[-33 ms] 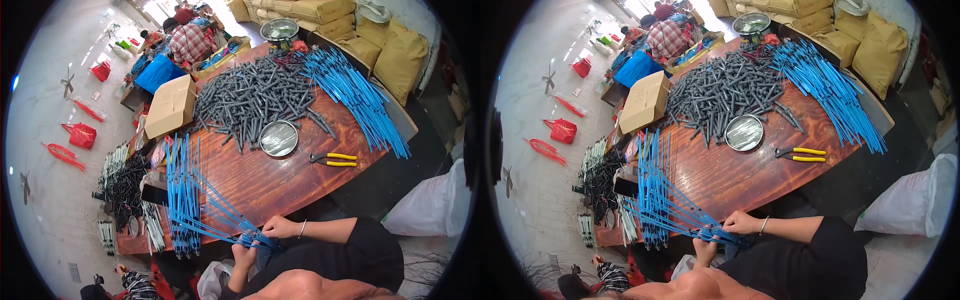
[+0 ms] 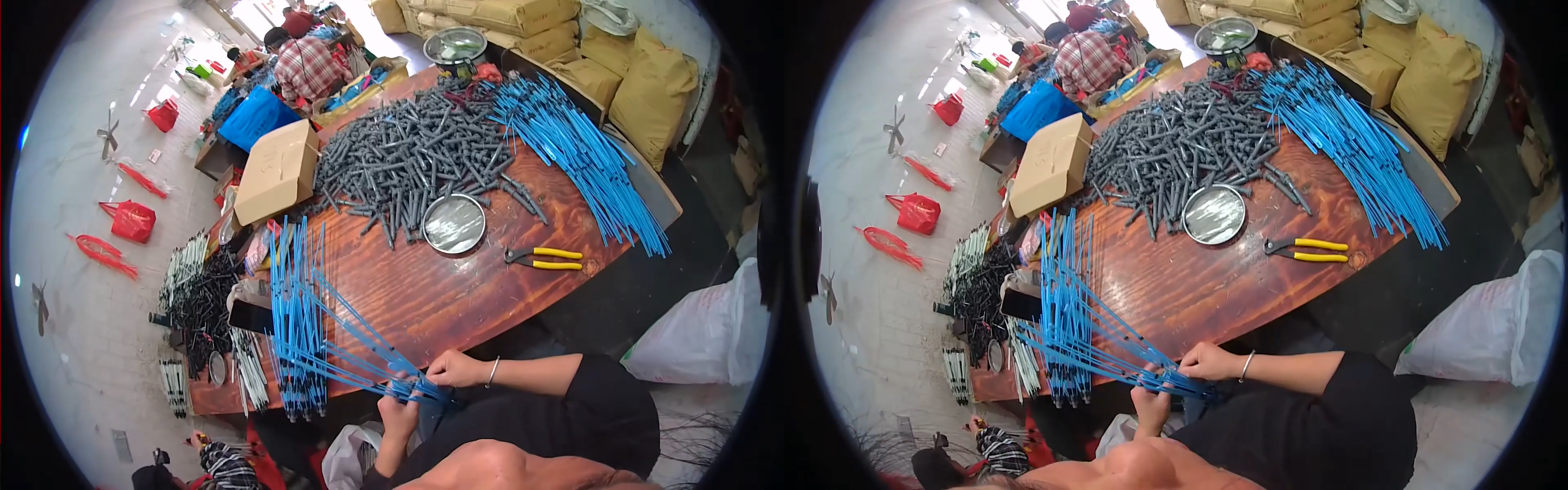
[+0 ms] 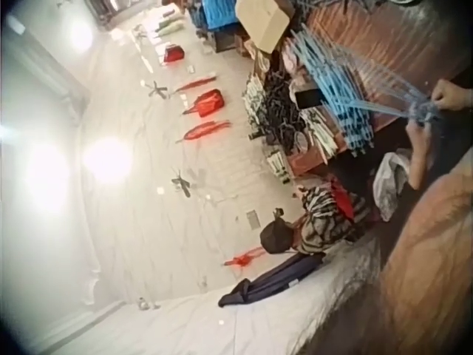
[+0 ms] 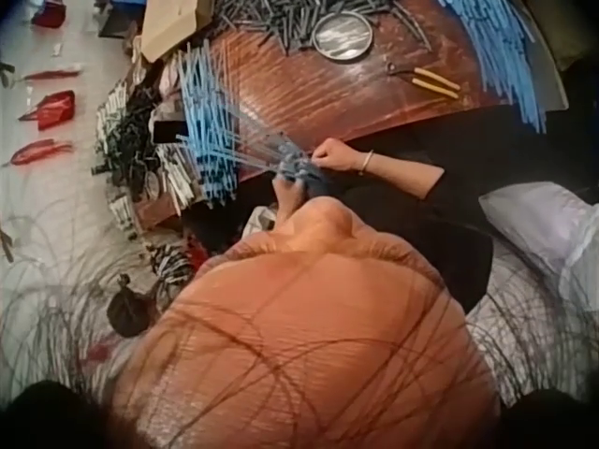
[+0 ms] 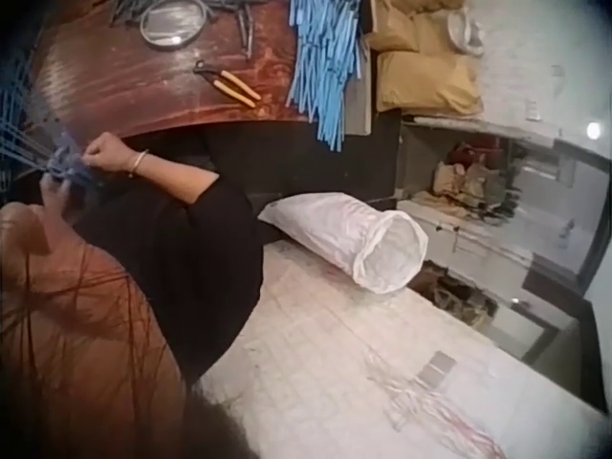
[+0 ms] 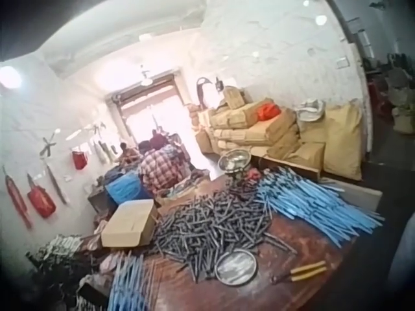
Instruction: Assembling and preparing bundles of blue electrical wires by attaching components and using pliers.
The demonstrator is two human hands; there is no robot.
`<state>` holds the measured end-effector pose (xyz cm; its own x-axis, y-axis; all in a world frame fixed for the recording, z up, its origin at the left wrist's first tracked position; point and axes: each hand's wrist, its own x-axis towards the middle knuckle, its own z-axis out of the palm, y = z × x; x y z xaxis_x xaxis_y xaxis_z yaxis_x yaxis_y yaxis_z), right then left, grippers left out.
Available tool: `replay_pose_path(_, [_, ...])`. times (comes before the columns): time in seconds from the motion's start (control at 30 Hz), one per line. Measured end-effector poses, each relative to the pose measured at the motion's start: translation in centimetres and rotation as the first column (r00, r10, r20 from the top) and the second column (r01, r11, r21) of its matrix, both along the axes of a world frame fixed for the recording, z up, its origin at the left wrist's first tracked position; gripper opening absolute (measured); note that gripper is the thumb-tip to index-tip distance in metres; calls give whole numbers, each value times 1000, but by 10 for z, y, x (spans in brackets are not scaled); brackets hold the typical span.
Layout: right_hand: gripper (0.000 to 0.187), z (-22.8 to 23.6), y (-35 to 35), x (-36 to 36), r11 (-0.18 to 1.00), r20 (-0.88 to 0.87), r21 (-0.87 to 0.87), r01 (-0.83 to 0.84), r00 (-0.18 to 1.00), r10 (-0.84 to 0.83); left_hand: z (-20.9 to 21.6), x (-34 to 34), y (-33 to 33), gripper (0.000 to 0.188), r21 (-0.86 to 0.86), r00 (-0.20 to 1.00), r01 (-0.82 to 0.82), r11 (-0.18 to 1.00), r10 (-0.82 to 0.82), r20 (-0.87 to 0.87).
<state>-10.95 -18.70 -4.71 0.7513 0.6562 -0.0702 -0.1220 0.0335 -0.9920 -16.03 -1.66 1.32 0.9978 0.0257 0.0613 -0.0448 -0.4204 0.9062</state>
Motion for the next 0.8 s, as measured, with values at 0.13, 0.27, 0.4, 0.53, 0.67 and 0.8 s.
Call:
replay_pose_path(0.13, [16,1,6,-1,993,27,74,91,995,-94,-19,-9,11,31,246,954,-272,930,227,196])
replay_pose_path(0.27, [17,8,7,-5,995,84,61,75,993,-80,-33,-22,15,29,99,965,-237,967,223,136])
replay_pose_path(0.4, [16,12,9,-11,993,117,52,104,987,-109,-38,-28,19,24,-81,989,-135,987,139,43])
replay_pose_path(0.53, [17,15,4,-10,993,17,67,100,995,-101,-35,-27,17,20,-114,995,-94,989,95,7])
replay_pose_path(0.67, [17,11,1,-9,991,2,69,118,993,-118,-33,-17,3,20,-197,997,-80,977,73,-41])
replay_pose_path(0.8, [18,4,4,-7,992,6,50,115,993,-115,-50,-15,-1,21,-271,997,-77,960,67,-46])
